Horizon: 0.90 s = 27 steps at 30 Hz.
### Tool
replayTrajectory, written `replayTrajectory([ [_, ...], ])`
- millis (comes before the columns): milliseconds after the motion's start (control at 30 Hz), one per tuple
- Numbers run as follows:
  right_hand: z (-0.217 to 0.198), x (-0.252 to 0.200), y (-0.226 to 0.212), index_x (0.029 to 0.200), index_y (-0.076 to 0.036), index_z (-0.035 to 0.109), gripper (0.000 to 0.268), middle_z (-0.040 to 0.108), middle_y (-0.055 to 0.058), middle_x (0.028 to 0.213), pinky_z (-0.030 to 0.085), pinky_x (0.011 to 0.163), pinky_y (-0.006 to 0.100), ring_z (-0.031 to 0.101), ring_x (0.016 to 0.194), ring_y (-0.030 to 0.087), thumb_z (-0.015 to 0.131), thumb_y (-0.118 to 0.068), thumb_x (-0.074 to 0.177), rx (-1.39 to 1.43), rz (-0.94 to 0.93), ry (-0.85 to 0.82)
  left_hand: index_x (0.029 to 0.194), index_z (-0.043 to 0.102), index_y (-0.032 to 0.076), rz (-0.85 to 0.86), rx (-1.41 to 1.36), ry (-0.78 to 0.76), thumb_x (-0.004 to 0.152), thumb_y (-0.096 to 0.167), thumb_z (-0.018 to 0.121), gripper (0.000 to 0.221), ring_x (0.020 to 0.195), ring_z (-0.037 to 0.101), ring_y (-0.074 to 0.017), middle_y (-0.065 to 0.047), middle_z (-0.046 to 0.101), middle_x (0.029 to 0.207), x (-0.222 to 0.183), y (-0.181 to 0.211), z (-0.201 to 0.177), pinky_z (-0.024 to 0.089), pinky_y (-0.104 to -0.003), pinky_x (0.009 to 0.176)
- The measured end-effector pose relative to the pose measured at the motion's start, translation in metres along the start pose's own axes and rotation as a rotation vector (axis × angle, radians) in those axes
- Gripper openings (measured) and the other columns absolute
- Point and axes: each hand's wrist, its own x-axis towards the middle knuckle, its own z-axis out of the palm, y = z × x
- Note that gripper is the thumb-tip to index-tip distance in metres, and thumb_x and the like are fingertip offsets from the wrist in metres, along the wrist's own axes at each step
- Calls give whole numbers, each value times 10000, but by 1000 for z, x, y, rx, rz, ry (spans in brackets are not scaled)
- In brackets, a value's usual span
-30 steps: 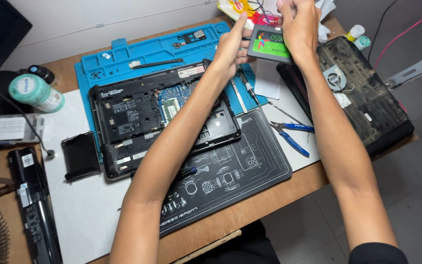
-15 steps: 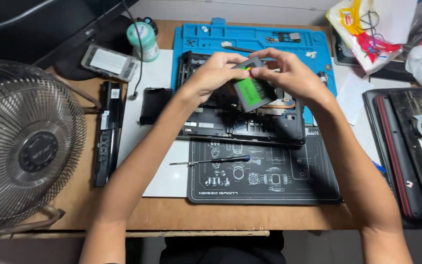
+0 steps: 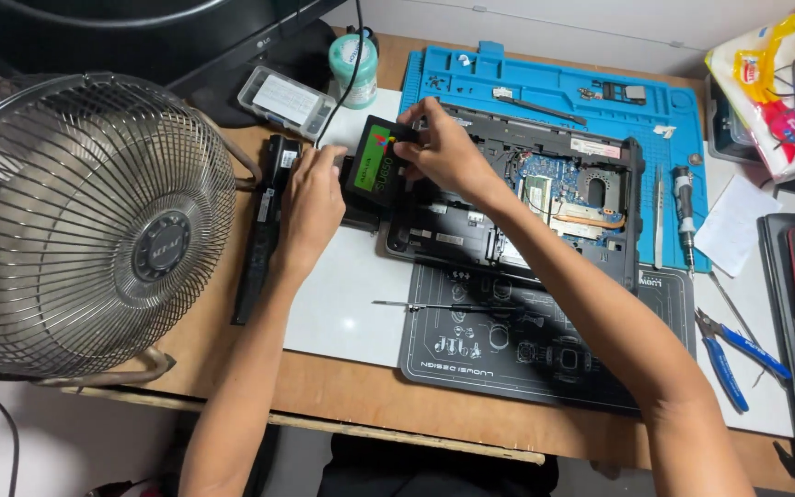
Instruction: Removing screws from a motherboard and extracting an SSD during laptop disassembly.
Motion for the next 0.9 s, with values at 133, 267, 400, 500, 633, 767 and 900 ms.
replayTrajectory([
  [133, 23, 11, 8, 1262, -126, 552, 380, 738, 190, 954, 686, 640, 350, 788, 702, 252, 739, -94, 932, -73, -10, -37, 1355, 537, 45, 6, 58, 67, 1016, -55, 414, 374, 1101, 617, -389, -204, 598, 1191, -5, -5, 4, 553, -468, 798],
  [267, 32, 9, -6, 1265, -42, 586, 337, 714, 225, 1020, 657, 664, 358, 776, 720, 241, 703, -73, 950, -250, 23, -72, 1371, 522, 61, 16, 62, 96, 1065, 134, 440, 325, 1034, 655, -405, -219, 608, 1178, -10, -2, 6, 553, -464, 730],
  [400, 38, 25, 13, 1156, -29, 701, 188, 736, 190, 987, 627, 620, 369, 784, 755, 303, 640, -58, 980, -522, 17, -91, 1402, 472, 32, 39, 112, 143, 957, 453, 707, 655, 1077, 633, -477, -296, 603, 1169, -16, 3, 16, 526, -528, 827],
  [500, 39, 34, 29, 1164, -15, 718, 197, 743, 231, 991, 628, 664, 397, 780, 805, 339, 617, -66, 1003, -549, -24, -96, 1444, 427, 28, 9, 154, 89, 848, 503, 795, 847, 1109, 584, -508, -325, 569, 1187, -24, 20, 9, 472, -552, 873],
  [633, 16, -2, -8, 1203, 7, 690, 229, 735, 233, 979, 617, 685, 419, 768, 813, 335, 564, 6, 1012, -481, -186, -35, 1513, 370, 102, -61, 250, 8, 826, 424, 801, 873, 1203, 527, -474, -267, 498, 1328, -25, 20, 20, 428, -640, 970],
  [767, -12, -57, -38, 1153, 9, 687, 172, 701, 201, 939, 613, 694, 445, 740, 820, 349, 587, 46, 1018, -405, -509, 119, 1499, 388, 57, -33, 275, 62, 835, 257, 776, 795, 1123, 556, -494, -293, 476, 1313, -23, 17, 22, 462, -624, 907],
  [900, -22, -120, 20, 1075, -44, 719, 181, 666, 105, 847, 599, 629, 353, 685, 729, 264, 624, 69, 969, -597, -714, 240, 1480, 423, 30, 30, 380, 194, 820, 181, 772, 762, 1016, 583, -466, -286, 463, 1292, -22, 5, 28, 494, -554, 823],
])
